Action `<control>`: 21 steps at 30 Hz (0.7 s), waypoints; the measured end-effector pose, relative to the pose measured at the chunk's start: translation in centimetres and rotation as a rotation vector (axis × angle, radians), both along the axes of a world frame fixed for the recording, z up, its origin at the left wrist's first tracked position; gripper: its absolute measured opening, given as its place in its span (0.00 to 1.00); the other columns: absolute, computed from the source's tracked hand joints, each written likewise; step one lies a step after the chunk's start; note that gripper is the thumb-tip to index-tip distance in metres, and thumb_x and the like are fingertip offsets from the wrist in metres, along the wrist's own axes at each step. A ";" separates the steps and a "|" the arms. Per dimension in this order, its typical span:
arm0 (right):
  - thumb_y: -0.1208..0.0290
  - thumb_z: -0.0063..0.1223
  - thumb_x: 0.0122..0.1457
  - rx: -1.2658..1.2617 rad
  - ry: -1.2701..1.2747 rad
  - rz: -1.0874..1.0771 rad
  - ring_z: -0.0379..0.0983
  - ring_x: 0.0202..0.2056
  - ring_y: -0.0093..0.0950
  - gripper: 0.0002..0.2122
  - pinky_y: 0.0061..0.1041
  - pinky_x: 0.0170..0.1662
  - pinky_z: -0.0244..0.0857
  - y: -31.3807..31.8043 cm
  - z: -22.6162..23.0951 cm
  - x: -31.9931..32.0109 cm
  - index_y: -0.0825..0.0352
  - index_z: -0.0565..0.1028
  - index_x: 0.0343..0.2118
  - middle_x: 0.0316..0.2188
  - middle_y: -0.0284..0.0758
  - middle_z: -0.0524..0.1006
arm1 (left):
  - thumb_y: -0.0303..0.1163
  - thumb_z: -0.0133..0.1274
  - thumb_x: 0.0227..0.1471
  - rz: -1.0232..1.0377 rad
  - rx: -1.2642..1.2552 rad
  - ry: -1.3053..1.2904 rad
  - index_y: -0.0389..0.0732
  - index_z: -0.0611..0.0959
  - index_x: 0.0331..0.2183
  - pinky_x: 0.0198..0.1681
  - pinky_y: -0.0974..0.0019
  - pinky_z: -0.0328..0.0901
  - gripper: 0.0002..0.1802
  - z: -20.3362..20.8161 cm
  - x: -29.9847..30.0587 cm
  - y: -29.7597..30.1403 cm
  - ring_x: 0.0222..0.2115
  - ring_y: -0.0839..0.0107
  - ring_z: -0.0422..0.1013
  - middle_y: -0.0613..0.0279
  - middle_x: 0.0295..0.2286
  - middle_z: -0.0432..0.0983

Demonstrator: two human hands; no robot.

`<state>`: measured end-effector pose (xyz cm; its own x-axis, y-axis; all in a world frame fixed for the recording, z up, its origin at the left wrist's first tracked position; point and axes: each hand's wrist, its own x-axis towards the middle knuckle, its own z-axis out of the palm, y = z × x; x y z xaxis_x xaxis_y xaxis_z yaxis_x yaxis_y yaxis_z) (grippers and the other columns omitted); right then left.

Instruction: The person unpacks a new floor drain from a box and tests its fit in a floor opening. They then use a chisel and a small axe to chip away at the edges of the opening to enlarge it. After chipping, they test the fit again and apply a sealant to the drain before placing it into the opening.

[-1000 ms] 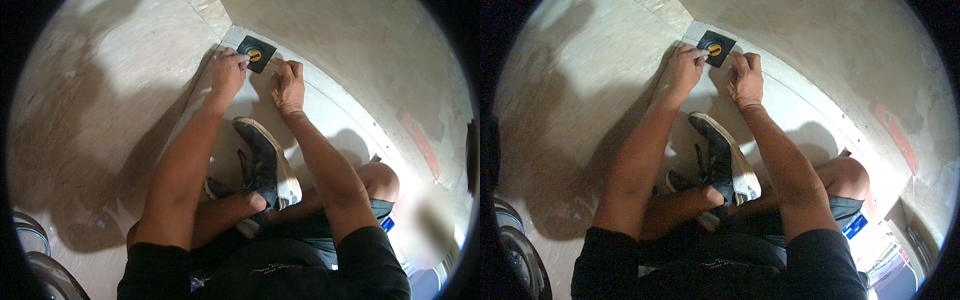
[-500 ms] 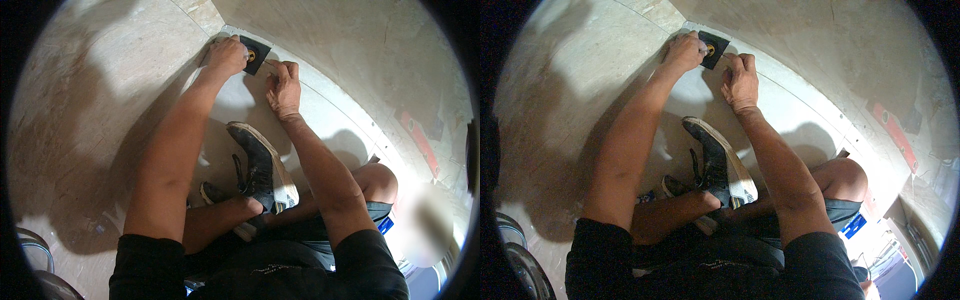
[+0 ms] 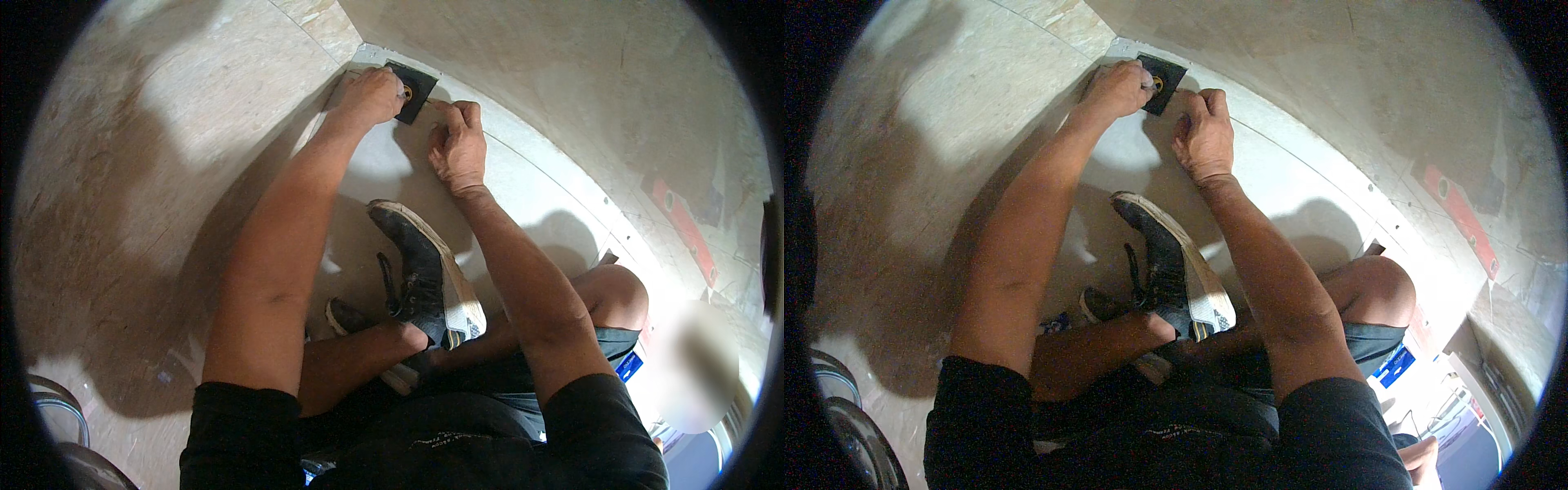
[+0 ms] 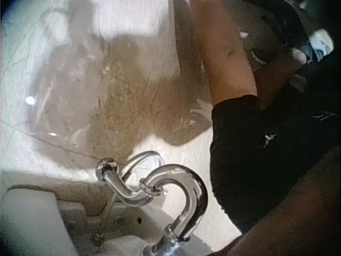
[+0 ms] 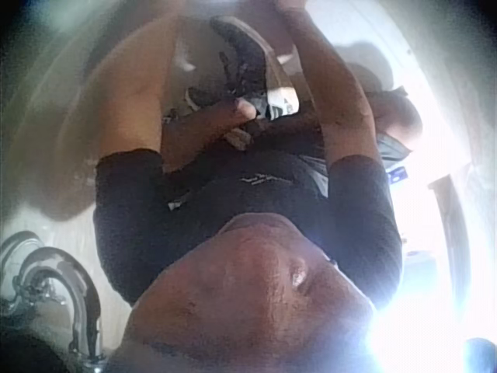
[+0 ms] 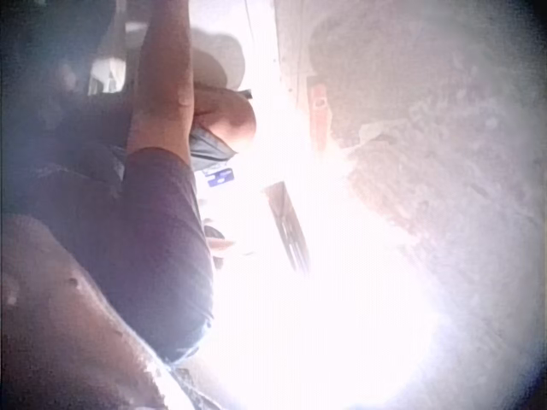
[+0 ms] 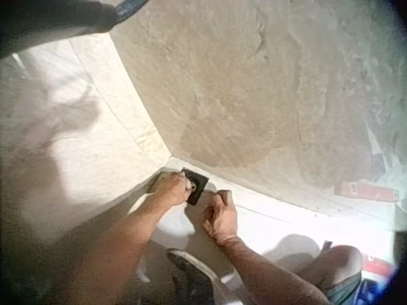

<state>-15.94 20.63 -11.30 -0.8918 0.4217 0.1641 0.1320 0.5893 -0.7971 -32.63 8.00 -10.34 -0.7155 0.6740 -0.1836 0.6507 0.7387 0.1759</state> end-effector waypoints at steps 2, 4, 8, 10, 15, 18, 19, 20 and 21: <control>0.80 0.56 0.52 -0.001 -0.028 0.007 0.73 0.48 0.44 0.18 0.40 0.51 0.71 -0.1 0.2 0.1 0.64 0.77 0.48 0.46 0.43 0.70 | 0.40 0.61 0.54 0.023 -0.014 0.001 0.39 0.87 0.36 0.54 0.50 0.68 0.14 0.0 0.1 0.1 0.48 0.50 0.74 0.50 0.41 0.78; 0.80 0.57 0.51 0.015 -0.034 0.002 0.73 0.48 0.44 0.19 0.40 0.51 0.71 0.0 0.1 0.1 0.64 0.77 0.48 0.46 0.43 0.71 | 0.41 0.61 0.54 0.073 -0.025 0.001 0.39 0.86 0.36 0.54 0.50 0.68 0.15 0.5 0.6 0.5 0.49 0.50 0.74 0.50 0.41 0.78; 0.81 0.57 0.50 0.047 -0.025 -0.001 0.73 0.48 0.44 0.19 0.40 0.51 0.71 0.1 -0.3 0.0 0.64 0.77 0.48 0.47 0.43 0.71 | 0.37 0.62 0.53 0.072 0.057 0.019 0.39 0.85 0.40 0.54 0.50 0.68 0.14 0.6 0.6 0.3 0.50 0.50 0.73 0.49 0.44 0.76; 0.80 0.57 0.50 0.047 -0.032 0.000 0.73 0.48 0.44 0.19 0.40 0.51 0.71 0.1 -0.3 0.0 0.64 0.77 0.48 0.47 0.43 0.71 | 0.33 0.63 0.52 0.150 0.217 0.018 0.39 0.83 0.43 0.54 0.51 0.68 0.16 0.0 0.3 0.1 0.51 0.50 0.72 0.48 0.45 0.75; 0.80 0.55 0.51 0.081 -0.020 -0.002 0.73 0.48 0.45 0.19 0.40 0.51 0.71 -0.1 0.0 -0.1 0.64 0.77 0.48 0.47 0.42 0.71 | 0.26 0.65 0.49 0.196 0.330 0.096 0.38 0.77 0.51 0.59 0.51 0.66 0.27 -1.2 -0.3 -0.5 0.56 0.47 0.69 0.45 0.52 0.70; 0.80 0.55 0.51 0.087 -0.038 0.004 0.73 0.49 0.44 0.19 0.40 0.52 0.70 -0.1 0.0 -0.1 0.63 0.77 0.48 0.47 0.42 0.71 | 0.26 0.65 0.49 0.172 0.219 0.110 0.38 0.75 0.54 0.61 0.52 0.66 0.30 -0.9 -0.5 -0.2 0.58 0.47 0.67 0.45 0.55 0.68; 0.80 0.55 0.51 0.084 -0.047 0.010 0.72 0.49 0.44 0.19 0.40 0.52 0.70 0.0 0.1 0.0 0.62 0.77 0.48 0.47 0.42 0.71 | 0.27 0.64 0.49 0.169 0.180 0.104 0.38 0.76 0.54 0.61 0.53 0.66 0.30 -0.4 -0.4 0.1 0.58 0.47 0.67 0.45 0.54 0.69; 0.80 0.55 0.51 0.080 -0.056 0.015 0.72 0.50 0.44 0.19 0.40 0.53 0.70 0.1 0.2 0.0 0.62 0.78 0.49 0.47 0.42 0.71 | 0.26 0.64 0.49 0.204 0.156 0.079 0.38 0.76 0.54 0.61 0.53 0.66 0.30 0.0 -0.3 0.4 0.58 0.47 0.67 0.45 0.54 0.69; 0.80 0.55 0.51 0.084 -0.052 0.011 0.72 0.50 0.43 0.19 0.40 0.53 0.70 0.0 0.2 0.0 0.62 0.78 0.49 0.47 0.41 0.71 | 0.25 0.64 0.48 0.240 0.130 0.058 0.38 0.76 0.54 0.61 0.53 0.66 0.30 0.2 -0.3 0.5 0.57 0.47 0.68 0.44 0.54 0.69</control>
